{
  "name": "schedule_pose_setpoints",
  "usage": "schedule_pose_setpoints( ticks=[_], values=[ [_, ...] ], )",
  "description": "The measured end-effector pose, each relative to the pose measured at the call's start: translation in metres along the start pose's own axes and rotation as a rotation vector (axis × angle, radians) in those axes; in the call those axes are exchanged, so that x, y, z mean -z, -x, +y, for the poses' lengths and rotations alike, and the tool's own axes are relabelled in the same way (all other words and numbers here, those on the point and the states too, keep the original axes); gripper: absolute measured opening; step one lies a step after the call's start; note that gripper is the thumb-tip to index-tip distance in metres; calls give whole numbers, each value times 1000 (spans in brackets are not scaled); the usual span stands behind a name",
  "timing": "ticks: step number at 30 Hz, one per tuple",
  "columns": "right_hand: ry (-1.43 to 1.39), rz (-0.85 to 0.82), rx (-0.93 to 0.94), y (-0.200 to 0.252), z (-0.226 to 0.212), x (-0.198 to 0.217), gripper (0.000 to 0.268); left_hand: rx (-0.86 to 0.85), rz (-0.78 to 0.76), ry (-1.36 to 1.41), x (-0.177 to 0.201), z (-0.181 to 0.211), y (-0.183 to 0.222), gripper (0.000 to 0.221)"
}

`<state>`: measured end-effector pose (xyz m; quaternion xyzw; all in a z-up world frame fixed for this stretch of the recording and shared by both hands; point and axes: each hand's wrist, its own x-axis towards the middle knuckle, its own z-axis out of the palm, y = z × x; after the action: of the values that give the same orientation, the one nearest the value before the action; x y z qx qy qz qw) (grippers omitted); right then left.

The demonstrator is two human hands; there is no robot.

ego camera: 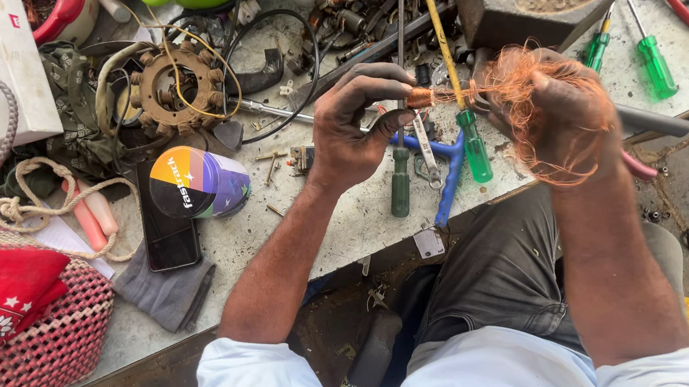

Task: The person works on a small electrical component by hand, unraveling and manipulating copper wiring.

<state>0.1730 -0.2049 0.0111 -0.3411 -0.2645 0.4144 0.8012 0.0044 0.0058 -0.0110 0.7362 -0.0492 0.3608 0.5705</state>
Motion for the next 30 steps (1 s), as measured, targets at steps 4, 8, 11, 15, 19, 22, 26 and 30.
schedule_pose_setpoints(
  ticks=[4,8,11,15,19,22,26,30],
  values=[
    [256,-3,109,-7,14,-37,22,55,-6,37,2,-1,0,24],
    [676,43,3,-9,17,-62,54,10,-40,-10,-1,5,-1,38],
    [1050,-153,505,-17,27,-55,28,50,-33,-1,1,7,-2,33],
    [996,-26,438,-12,32,-31,11,64,-27,-30,1,3,0,23],
    [977,79,437,-4,15,-14,6,35,4,-45,5,-1,-1,24],
    [834,177,504,3,3,-1,5,18,31,-29,5,-2,-4,24],
    [389,251,544,16,1,12,4,32,13,-62,3,3,-3,23],
    [129,298,423,9,4,0,17,145,14,102,2,1,-2,25]
  ],
)
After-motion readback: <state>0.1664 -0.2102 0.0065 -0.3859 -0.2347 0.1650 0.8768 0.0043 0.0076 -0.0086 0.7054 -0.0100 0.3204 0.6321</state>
